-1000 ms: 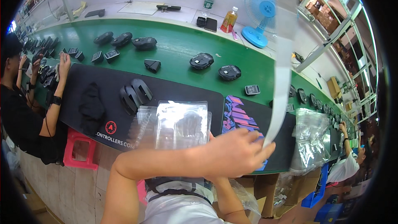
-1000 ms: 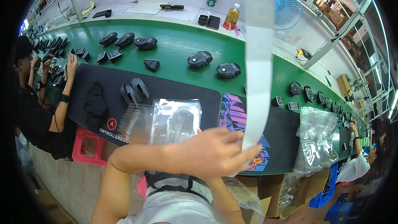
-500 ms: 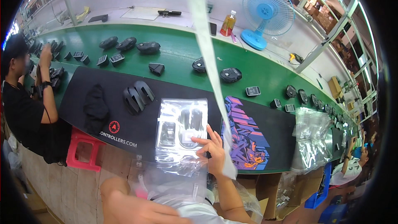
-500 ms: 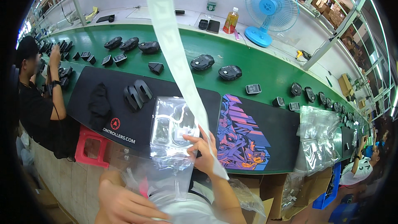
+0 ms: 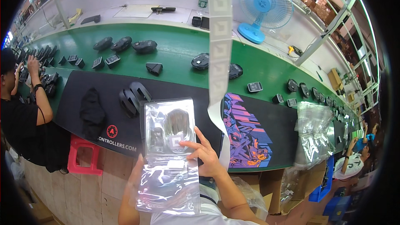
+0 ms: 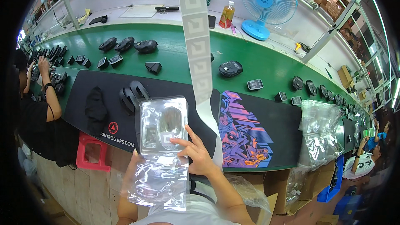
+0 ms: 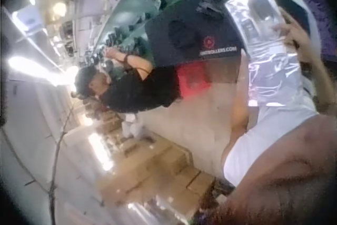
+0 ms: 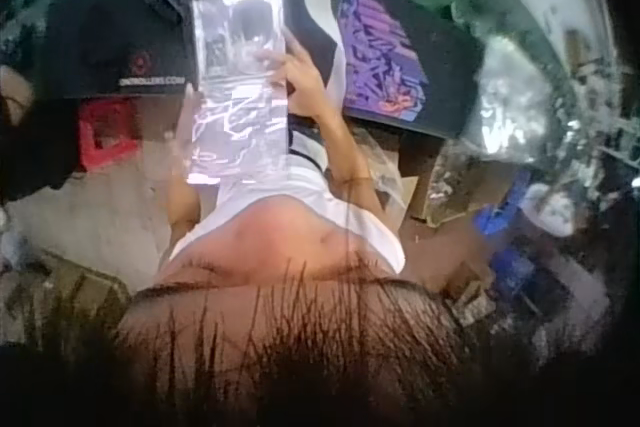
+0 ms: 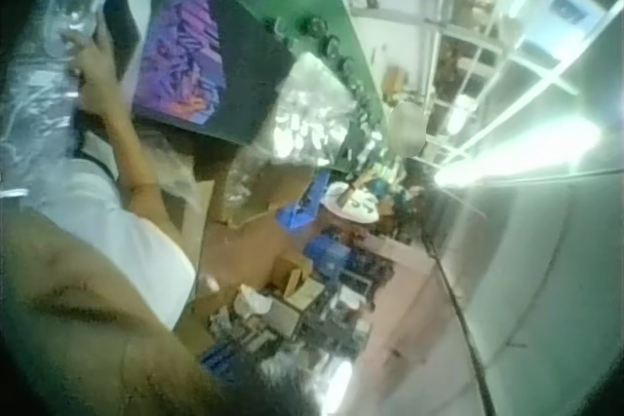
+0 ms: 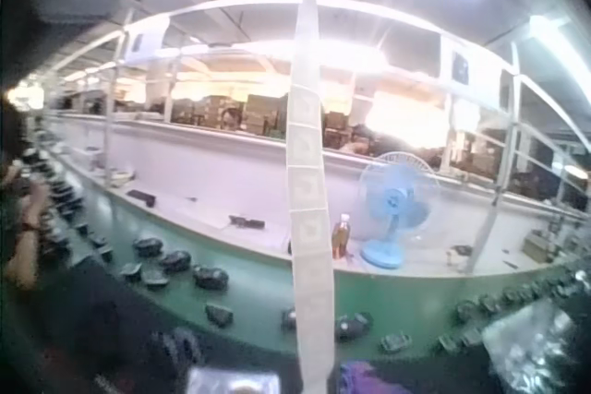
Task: Placing electronic components into plastic trays and bags, then labeling them.
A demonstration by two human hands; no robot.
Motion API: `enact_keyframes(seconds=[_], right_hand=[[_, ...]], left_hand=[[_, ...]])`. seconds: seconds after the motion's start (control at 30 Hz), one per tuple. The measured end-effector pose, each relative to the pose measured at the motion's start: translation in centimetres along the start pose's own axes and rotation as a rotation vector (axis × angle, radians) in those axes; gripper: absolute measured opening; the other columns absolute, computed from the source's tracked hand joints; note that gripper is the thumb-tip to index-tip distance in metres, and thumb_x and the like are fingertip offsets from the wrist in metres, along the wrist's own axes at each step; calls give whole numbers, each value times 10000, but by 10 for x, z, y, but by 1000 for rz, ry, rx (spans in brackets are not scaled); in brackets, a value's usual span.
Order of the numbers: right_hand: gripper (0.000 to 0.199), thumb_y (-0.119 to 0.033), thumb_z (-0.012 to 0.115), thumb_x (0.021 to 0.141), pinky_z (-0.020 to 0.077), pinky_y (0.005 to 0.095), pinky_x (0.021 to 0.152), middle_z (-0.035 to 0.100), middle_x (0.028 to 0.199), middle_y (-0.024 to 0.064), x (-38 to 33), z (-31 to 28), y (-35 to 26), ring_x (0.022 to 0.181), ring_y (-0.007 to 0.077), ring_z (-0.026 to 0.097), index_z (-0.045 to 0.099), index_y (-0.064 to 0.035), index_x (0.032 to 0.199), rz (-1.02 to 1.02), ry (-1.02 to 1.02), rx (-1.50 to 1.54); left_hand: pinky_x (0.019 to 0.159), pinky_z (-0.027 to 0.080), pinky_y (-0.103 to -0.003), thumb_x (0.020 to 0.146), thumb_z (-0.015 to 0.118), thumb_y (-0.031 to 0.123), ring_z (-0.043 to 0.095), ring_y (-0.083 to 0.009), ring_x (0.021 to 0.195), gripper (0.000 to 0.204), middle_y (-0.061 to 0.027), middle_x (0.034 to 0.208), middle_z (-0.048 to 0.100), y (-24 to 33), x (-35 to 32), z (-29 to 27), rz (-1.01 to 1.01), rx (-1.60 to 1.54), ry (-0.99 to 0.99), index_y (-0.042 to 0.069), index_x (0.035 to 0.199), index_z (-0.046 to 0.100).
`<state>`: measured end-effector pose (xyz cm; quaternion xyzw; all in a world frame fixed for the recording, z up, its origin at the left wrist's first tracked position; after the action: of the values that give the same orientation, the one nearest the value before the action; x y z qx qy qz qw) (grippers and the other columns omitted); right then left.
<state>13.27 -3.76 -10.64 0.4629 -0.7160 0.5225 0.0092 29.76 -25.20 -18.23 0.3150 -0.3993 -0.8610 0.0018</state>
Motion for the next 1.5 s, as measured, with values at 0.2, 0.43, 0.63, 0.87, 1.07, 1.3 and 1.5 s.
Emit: enact_keyframes(seconds=[0.2, 0.43, 0.63, 0.87, 1.07, 1.3, 1.5], right_hand=[[299, 23, 814, 657, 364, 481, 1137, 649, 1314, 104, 4, -2, 0, 1433, 455, 349, 574, -90, 794, -71, 1, -99], [300, 0, 818, 638, 409, 492, 1095, 609, 1355, 89, 1, -7, -11, 1410, 481, 367, 606, -89, 831, -130, -21, -136], [290, -1, 800, 668, 416, 525, 1075, 595, 1347, 70, -2, -3, -16, 1355, 483, 422, 635, -99, 885, -205, 50, -129], [231, -34, 799, 694, 375, 483, 1076, 630, 1285, 63, -10, -4, -21, 1282, 307, 561, 656, -126, 851, -184, -28, -101], [249, -30, 814, 697, 218, 472, 1186, 697, 1187, 9, -12, -1, -15, 1294, 267, 573, 624, -149, 806, -239, -135, -183], [109, -83, 716, 812, 233, 510, 1175, 667, 1245, -1, -3, -8, -21, 1287, 200, 577, 625, -130, 848, -329, -255, -276], [230, -48, 704, 803, 235, 513, 1179, 669, 1238, 19, -12, -4, -23, 1253, 204, 602, 722, -158, 1004, -364, -283, -231]], left_hand=[[609, 534, -313, 1012, 573, 310, 647, -166, 677, 328, -56, 816, 680, -8, 24, -18, 485, 424, 80, -7, 997, 658], [620, 524, -275, 859, 633, 11, 649, -158, 688, 93, -94, 770, 676, -6, 22, -20, 314, 115, -63, -32, 777, 646], [626, 540, -301, 853, 581, 16, 684, -176, 743, 152, -134, 835, 705, -17, 20, -16, 422, 125, -123, -45, 950, 682], [1010, 450, -485, 905, 483, 530, 622, -361, 1112, 699, -225, 1254, 636, -26, 21, -17, -40, -271, -183, -35, 1307, 571], [1008, 453, -511, 964, 384, 679, 569, -364, 1214, 815, -224, 1373, 556, 3, 8, 20, -303, -820, -346, 12, 1425, 466], [933, 504, -446, 977, 523, 398, 645, -305, 1013, 480, -201, 1130, 662, -26, 46, -41, -140, -503, -317, -10, 1221, 589], [725, 556, -322, 854, 679, -5, 647, -182, 760, 88, -99, 891, 665, -42, 50, -69, 408, 13, -156, 1, 903, 607]])
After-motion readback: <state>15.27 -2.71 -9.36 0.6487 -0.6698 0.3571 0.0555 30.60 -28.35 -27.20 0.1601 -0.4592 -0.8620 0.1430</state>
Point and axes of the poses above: each hand's wrist, its own x-axis towards the middle knuckle, its own z-axis out of the palm, y = z × x, the point moved 1 cm from there along x, towards the middle knuckle
